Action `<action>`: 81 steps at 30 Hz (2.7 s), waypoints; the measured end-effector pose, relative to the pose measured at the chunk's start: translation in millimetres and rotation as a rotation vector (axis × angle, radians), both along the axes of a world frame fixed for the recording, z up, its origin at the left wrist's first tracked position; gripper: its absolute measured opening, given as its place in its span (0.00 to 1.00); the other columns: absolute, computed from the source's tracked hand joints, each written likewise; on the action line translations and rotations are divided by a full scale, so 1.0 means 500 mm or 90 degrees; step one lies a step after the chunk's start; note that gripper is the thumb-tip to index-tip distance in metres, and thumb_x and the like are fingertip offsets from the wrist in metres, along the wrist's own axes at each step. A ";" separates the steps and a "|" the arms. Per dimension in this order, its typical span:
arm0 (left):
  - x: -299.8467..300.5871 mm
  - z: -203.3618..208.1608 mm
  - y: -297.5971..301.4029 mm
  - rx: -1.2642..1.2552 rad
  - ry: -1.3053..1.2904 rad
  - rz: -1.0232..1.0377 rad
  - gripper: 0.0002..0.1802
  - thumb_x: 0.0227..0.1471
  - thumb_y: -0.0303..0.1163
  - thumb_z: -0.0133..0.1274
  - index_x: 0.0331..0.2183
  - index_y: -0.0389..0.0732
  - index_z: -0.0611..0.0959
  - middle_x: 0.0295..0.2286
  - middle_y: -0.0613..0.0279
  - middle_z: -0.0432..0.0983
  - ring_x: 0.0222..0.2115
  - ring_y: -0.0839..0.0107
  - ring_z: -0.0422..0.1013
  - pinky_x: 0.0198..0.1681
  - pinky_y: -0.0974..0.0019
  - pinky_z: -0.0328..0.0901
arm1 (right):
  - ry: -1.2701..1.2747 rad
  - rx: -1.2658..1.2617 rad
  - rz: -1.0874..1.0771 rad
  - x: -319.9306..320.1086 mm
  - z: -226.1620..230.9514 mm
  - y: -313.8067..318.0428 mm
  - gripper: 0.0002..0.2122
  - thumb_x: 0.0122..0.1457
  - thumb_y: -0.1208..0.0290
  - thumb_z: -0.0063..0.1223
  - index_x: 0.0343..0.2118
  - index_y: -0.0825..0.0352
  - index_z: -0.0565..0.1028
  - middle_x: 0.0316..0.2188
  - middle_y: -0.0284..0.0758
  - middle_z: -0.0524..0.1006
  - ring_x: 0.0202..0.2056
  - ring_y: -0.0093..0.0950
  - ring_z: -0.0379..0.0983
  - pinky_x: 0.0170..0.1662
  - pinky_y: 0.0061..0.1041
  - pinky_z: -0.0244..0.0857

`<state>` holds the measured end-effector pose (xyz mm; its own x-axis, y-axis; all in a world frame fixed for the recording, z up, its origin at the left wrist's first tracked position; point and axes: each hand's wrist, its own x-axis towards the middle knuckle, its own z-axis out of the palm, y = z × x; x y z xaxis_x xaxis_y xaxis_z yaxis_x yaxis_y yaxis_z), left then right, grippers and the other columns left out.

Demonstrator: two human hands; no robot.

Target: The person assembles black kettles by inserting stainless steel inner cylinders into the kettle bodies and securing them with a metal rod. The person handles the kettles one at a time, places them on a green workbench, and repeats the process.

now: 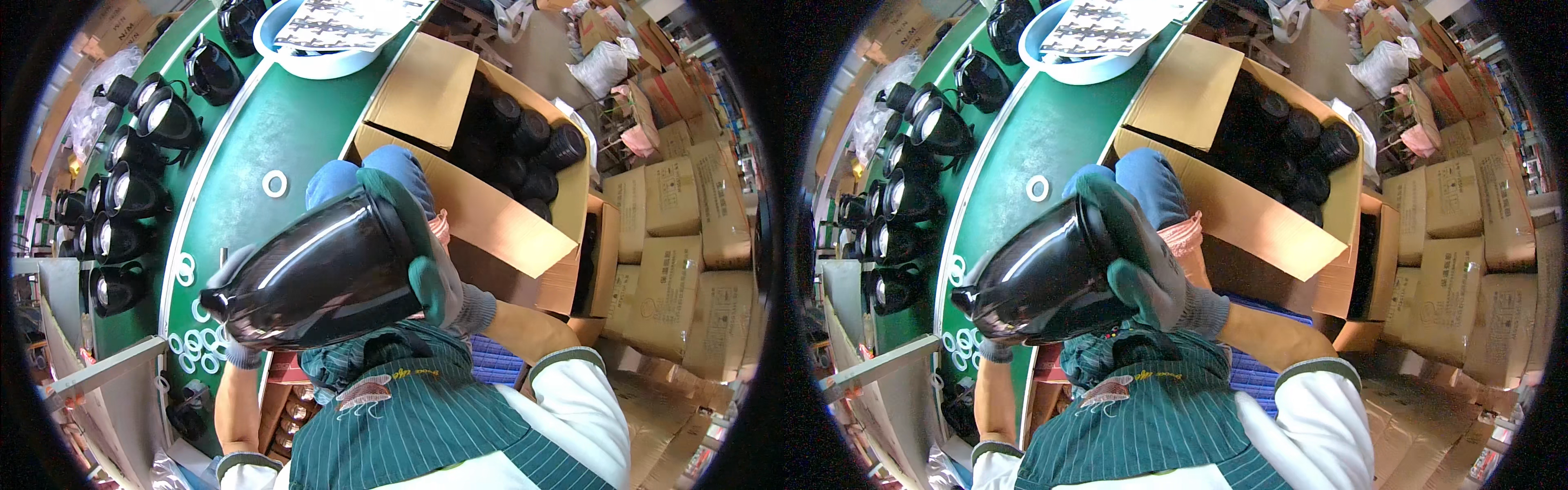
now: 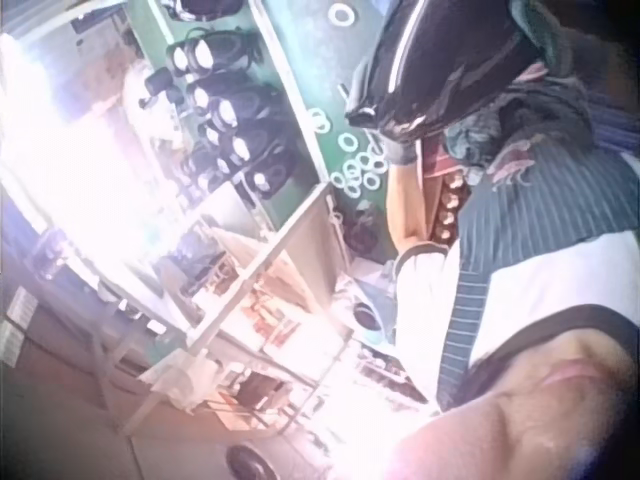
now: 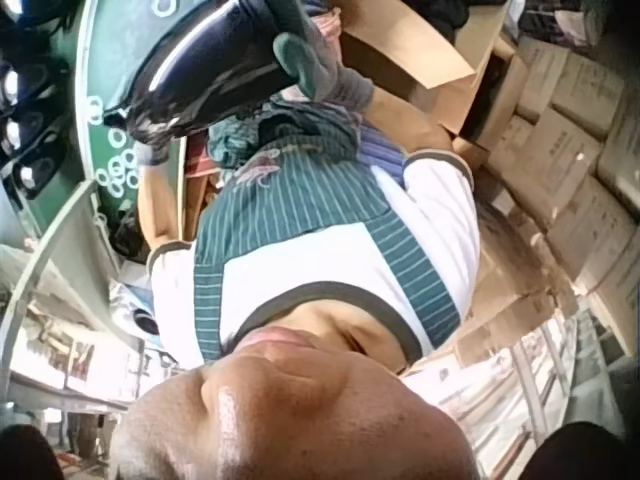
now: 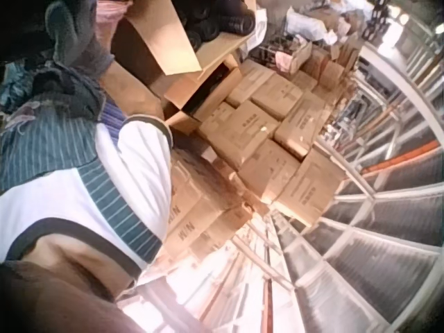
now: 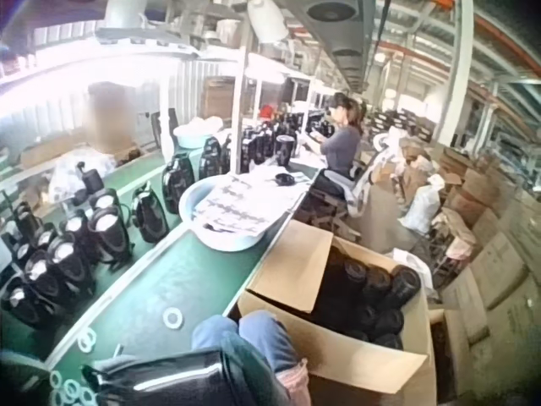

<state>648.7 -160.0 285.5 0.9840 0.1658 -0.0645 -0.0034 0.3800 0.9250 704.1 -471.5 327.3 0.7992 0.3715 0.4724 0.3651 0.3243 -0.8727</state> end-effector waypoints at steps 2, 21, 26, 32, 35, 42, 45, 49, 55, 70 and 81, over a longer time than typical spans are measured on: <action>0.025 0.090 -0.036 0.374 -0.158 0.023 0.24 0.54 0.36 0.62 0.48 0.28 0.82 0.44 0.48 0.83 0.44 0.61 0.80 0.53 0.59 0.72 | 0.031 0.011 -0.010 0.005 -0.040 -0.011 0.39 0.64 0.50 0.50 0.70 0.71 0.54 0.70 0.52 0.52 0.69 0.48 0.51 0.70 0.45 0.48; 0.061 0.331 -0.174 0.468 -0.292 -0.278 0.38 0.46 0.32 0.58 0.59 0.29 0.74 0.58 0.42 0.71 0.59 0.54 0.70 0.61 0.55 0.65 | 0.594 0.455 0.144 0.044 -0.173 -0.062 0.30 0.63 0.56 0.58 0.65 0.64 0.64 0.62 0.41 0.69 0.61 0.37 0.69 0.64 0.40 0.66; 0.041 0.315 -0.187 0.438 -0.273 -0.240 0.37 0.42 0.28 0.58 0.57 0.31 0.77 0.54 0.41 0.74 0.58 0.51 0.71 0.63 0.54 0.60 | 0.592 0.491 0.139 0.043 -0.164 -0.083 0.32 0.62 0.55 0.60 0.65 0.65 0.65 0.61 0.42 0.71 0.60 0.36 0.70 0.63 0.40 0.66; 0.030 0.296 -0.176 0.429 -0.226 -0.258 0.36 0.44 0.24 0.55 0.58 0.32 0.76 0.53 0.43 0.75 0.57 0.55 0.72 0.63 0.57 0.61 | 0.556 0.551 0.119 0.075 -0.118 -0.115 0.34 0.59 0.54 0.62 0.64 0.67 0.66 0.60 0.42 0.73 0.58 0.36 0.72 0.63 0.40 0.68; 0.030 0.237 -0.147 0.347 -0.141 -0.316 0.37 0.48 0.24 0.56 0.61 0.33 0.72 0.54 0.47 0.75 0.56 0.60 0.72 0.63 0.59 0.60 | 0.480 0.470 0.142 0.123 -0.052 -0.130 0.35 0.58 0.53 0.63 0.64 0.67 0.67 0.59 0.42 0.73 0.57 0.36 0.73 0.62 0.40 0.68; -0.043 0.060 -0.102 0.670 -0.017 -0.411 0.30 0.51 0.25 0.58 0.58 0.37 0.76 0.48 0.42 0.79 0.51 0.52 0.76 0.58 0.59 0.67 | -0.175 -0.344 0.320 0.191 0.026 0.013 0.28 0.42 0.68 0.73 0.50 0.70 0.80 0.52 0.43 0.78 0.53 0.37 0.76 0.60 0.34 0.68; -0.065 0.001 -0.054 0.663 -0.018 -0.179 0.21 0.48 0.21 0.58 0.47 0.38 0.84 0.46 0.46 0.80 0.47 0.49 0.77 0.54 0.55 0.69 | -0.191 -0.363 0.369 0.184 -0.039 0.025 0.30 0.44 0.61 0.73 0.52 0.69 0.79 0.53 0.45 0.77 0.54 0.40 0.74 0.61 0.37 0.66; -0.059 -0.095 0.082 1.227 0.193 0.114 0.35 0.57 0.44 0.58 0.61 0.38 0.71 0.57 0.35 0.67 0.55 0.44 0.69 0.57 0.49 0.65 | -0.016 -0.369 0.257 0.167 -0.117 -0.037 0.31 0.59 0.51 0.60 0.59 0.69 0.72 0.57 0.47 0.74 0.60 0.41 0.70 0.65 0.37 0.59; -0.096 -0.205 0.148 1.019 0.373 0.153 0.35 0.61 0.44 0.55 0.62 0.35 0.68 0.48 0.39 0.75 0.47 0.45 0.75 0.49 0.51 0.69 | 0.100 -0.210 0.176 0.119 -0.158 -0.038 0.43 0.66 0.31 0.32 0.66 0.70 0.65 0.64 0.45 0.68 0.64 0.38 0.65 0.68 0.36 0.54; 0.164 0.190 -0.162 0.772 -0.123 -0.480 0.36 0.45 0.36 0.67 0.56 0.38 0.76 0.35 0.45 0.80 0.38 0.49 0.80 0.45 0.54 0.73 | 0.517 0.269 0.013 0.059 -0.122 0.051 0.48 0.62 0.25 0.17 0.74 0.63 0.44 0.62 0.56 0.67 0.61 0.45 0.70 0.68 0.43 0.59; 0.083 0.195 -0.222 0.940 -0.062 -0.362 0.25 0.60 0.37 0.55 0.55 0.36 0.75 0.33 0.44 0.79 0.31 0.49 0.79 0.35 0.53 0.73 | -0.277 -0.253 -0.194 0.161 -0.233 0.011 0.30 0.72 0.52 0.41 0.65 0.74 0.62 0.58 0.49 0.73 0.51 0.41 0.79 0.52 0.37 0.77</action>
<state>690.2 -271.2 383.0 0.9272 -0.3540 -0.1225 -0.2598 -0.8433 0.4705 784.5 -466.2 210.8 0.6633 0.3722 0.6492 0.7357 -0.1655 -0.6567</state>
